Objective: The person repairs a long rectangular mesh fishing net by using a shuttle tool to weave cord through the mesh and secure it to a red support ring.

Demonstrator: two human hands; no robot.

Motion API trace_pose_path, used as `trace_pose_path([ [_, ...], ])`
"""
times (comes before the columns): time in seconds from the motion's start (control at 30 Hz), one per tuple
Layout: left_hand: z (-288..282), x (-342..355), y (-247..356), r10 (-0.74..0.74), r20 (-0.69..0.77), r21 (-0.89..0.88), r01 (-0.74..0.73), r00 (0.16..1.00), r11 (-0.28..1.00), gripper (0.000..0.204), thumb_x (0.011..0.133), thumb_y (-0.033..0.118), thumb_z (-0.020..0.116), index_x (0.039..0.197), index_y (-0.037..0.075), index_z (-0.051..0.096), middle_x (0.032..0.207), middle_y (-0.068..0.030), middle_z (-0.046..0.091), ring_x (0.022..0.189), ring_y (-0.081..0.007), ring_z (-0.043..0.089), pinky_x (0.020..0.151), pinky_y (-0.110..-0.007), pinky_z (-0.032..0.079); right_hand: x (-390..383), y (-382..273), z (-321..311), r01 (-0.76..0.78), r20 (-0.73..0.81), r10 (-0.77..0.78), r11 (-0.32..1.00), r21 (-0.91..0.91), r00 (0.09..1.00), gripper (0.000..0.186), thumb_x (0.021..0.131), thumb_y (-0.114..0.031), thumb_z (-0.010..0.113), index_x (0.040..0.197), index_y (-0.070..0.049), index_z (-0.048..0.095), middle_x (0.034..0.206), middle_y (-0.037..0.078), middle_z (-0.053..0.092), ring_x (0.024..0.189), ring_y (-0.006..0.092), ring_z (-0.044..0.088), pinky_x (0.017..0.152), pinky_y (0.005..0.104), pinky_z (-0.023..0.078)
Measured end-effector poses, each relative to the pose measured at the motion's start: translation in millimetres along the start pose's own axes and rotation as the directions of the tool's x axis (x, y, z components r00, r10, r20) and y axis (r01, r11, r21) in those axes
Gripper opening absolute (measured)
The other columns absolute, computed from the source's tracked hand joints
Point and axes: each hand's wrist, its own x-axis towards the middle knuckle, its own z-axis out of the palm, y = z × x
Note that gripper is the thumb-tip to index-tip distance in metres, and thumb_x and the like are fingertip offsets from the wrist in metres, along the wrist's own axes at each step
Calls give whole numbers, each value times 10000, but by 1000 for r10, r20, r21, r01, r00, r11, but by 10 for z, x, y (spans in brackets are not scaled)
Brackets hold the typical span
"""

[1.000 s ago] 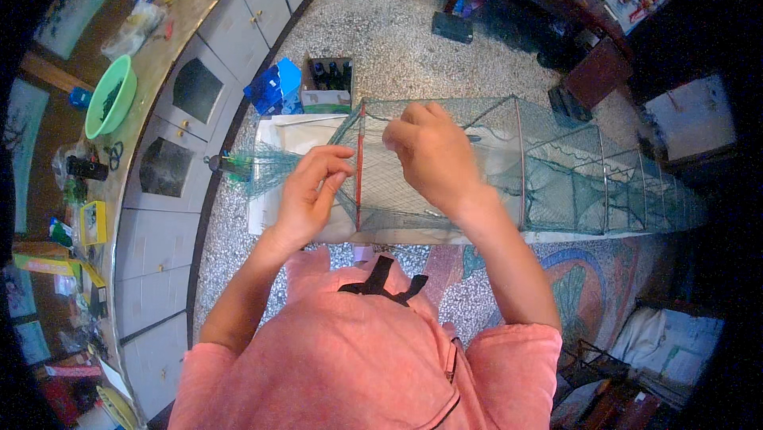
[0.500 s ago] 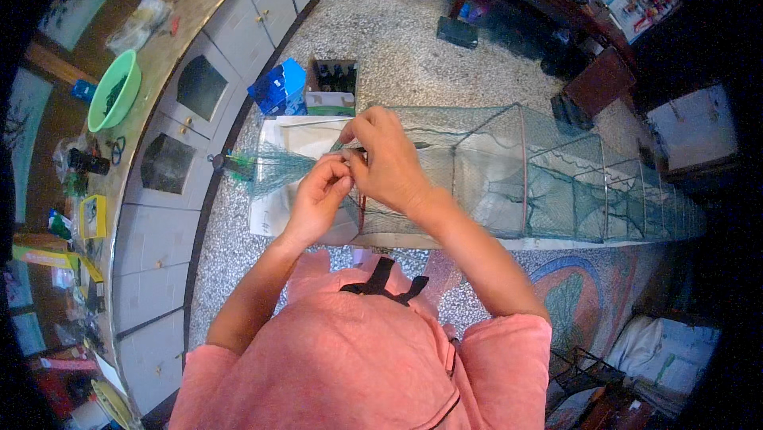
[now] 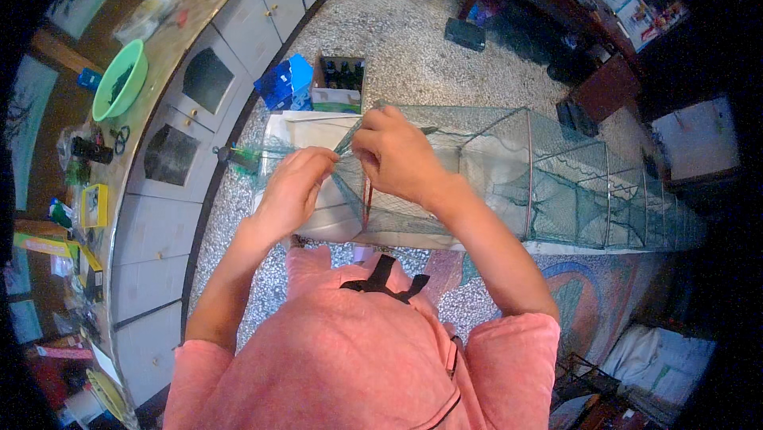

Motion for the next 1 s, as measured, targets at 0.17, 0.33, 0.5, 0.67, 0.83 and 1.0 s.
trace_pose_path([
  [0.17, 387, -111, -34, -200, 9, -606, 164, 980, 778, 50, 836, 20, 532, 874, 31, 563, 1095, -120, 515, 1071, -227, 485, 891, -324, 390, -37, -21, 46, -4, -115, 10, 998, 57, 993, 140, 671, -53, 659, 796, -75, 600, 794, 75, 523, 799, 273, 494, 701, 352, 424],
  [0.33, 659, -152, 82, -336, -70, -728, 182, 939, 661, 73, 815, 2, 532, 850, 30, 590, 1065, -111, 525, 1074, -244, 483, 925, -331, 366, -23, -104, 69, 86, -113, -109, 978, -191, 988, 125, 650, -100, 653, 746, -85, 574, 749, 58, 522, 805, 268, 499, 717, 380, 409],
  [0.5, 816, -193, 44, -406, -4, -879, 190, 914, 437, 179, 820, -24, 513, 990, 13, 558, 1117, -100, 509, 1095, -225, 471, 937, -335, 365, 105, -232, 144, 73, -63, -99, 942, -326, 993, 134, 673, -185, 646, 704, -89, 559, 729, 44, 547, 834, 241, 521, 733, 381, 393],
  [0.67, 754, -142, 163, -452, -46, -852, 201, 891, 483, 428, 796, -16, 553, 1207, 10, 436, 1232, -105, 416, 1042, -199, 480, 896, -324, 397, 453, -688, 415, 200, -173, -187, 978, 56, 967, 128, 678, -120, 637, 781, -99, 565, 764, 58, 554, 767, 241, 542, 674, 358, 435],
  [0.83, 692, 9, 242, -282, -256, -472, 135, 924, 871, 637, 786, 57, 589, 1350, 57, 294, 1350, -145, 307, 1050, -192, 472, 848, -315, 403, 401, -977, -658, 170, -413, 68, 842, 512, 908, 119, 844, -155, 519, 895, -51, 547, 810, 67, 546, 779, 179, 540, 683, 278, 454],
  [1.0, 599, 234, 353, -163, -204, -540, 28, 965, 841, 375, 797, 50, 588, 1169, 75, 545, 1116, -79, 551, 925, -172, 511, 794, -276, 419, 114, -834, -1458, 530, -702, -101, 732, 428, 705, 193, 963, -212, 392, 930, -42, 477, 651, 57, 470, 467, 90, 378, 452, 160, 306],
])
